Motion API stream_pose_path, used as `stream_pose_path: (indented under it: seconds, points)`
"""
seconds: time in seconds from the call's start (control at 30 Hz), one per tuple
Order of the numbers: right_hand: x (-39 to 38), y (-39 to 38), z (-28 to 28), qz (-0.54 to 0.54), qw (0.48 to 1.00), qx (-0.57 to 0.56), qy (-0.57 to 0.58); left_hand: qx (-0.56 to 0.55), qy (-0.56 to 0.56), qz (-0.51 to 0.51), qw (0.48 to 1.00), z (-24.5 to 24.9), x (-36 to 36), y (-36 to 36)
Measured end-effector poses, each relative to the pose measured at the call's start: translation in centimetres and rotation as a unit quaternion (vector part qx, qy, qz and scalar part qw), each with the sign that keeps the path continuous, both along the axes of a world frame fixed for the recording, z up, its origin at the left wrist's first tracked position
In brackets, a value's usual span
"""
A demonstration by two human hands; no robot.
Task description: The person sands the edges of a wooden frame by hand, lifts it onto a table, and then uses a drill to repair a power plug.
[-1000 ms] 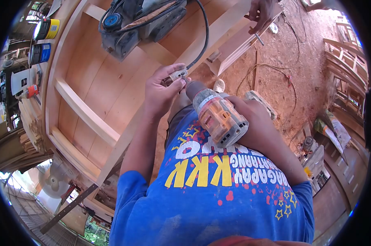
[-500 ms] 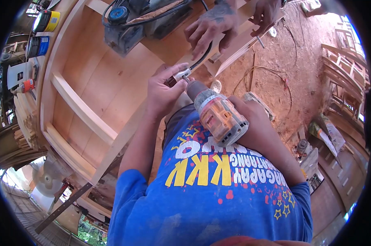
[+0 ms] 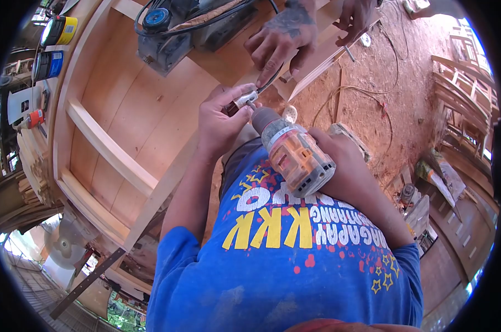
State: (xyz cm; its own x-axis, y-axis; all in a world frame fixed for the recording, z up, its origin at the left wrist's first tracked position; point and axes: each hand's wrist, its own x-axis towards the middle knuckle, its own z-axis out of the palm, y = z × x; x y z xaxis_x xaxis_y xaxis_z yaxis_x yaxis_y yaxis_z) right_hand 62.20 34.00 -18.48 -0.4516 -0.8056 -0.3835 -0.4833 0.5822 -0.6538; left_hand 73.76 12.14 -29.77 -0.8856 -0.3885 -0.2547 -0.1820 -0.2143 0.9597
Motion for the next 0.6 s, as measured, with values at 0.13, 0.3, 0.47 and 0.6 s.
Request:
stream_pose_path:
  seconds: [0.13, 0.3, 0.47, 0.6]
  points:
    - [-0.15, -0.16, 0.22, 0.005, 1.0, 0.026, -0.002, 0.027, -0.002, 0.007, 1.0, 0.32, 0.0, 0.07]
    - [-0.1, 0.06, 0.2, 0.001, 1.0, 0.029, -0.006, 0.039, -0.009, 0.006, 0.999, 0.16, 0.0, 0.03]
    - [-0.12, 0.16, 0.28, 0.0, 1.0, 0.024, -0.006, 0.04, -0.004, 0.008, 0.999, 0.24, -0.13, 0.09]
    - [-0.22, 0.24, 0.09, -0.002, 0.999, 0.031, -0.028, 0.04, -0.004, 0.004, 0.999, 0.18, -0.14, 0.06]
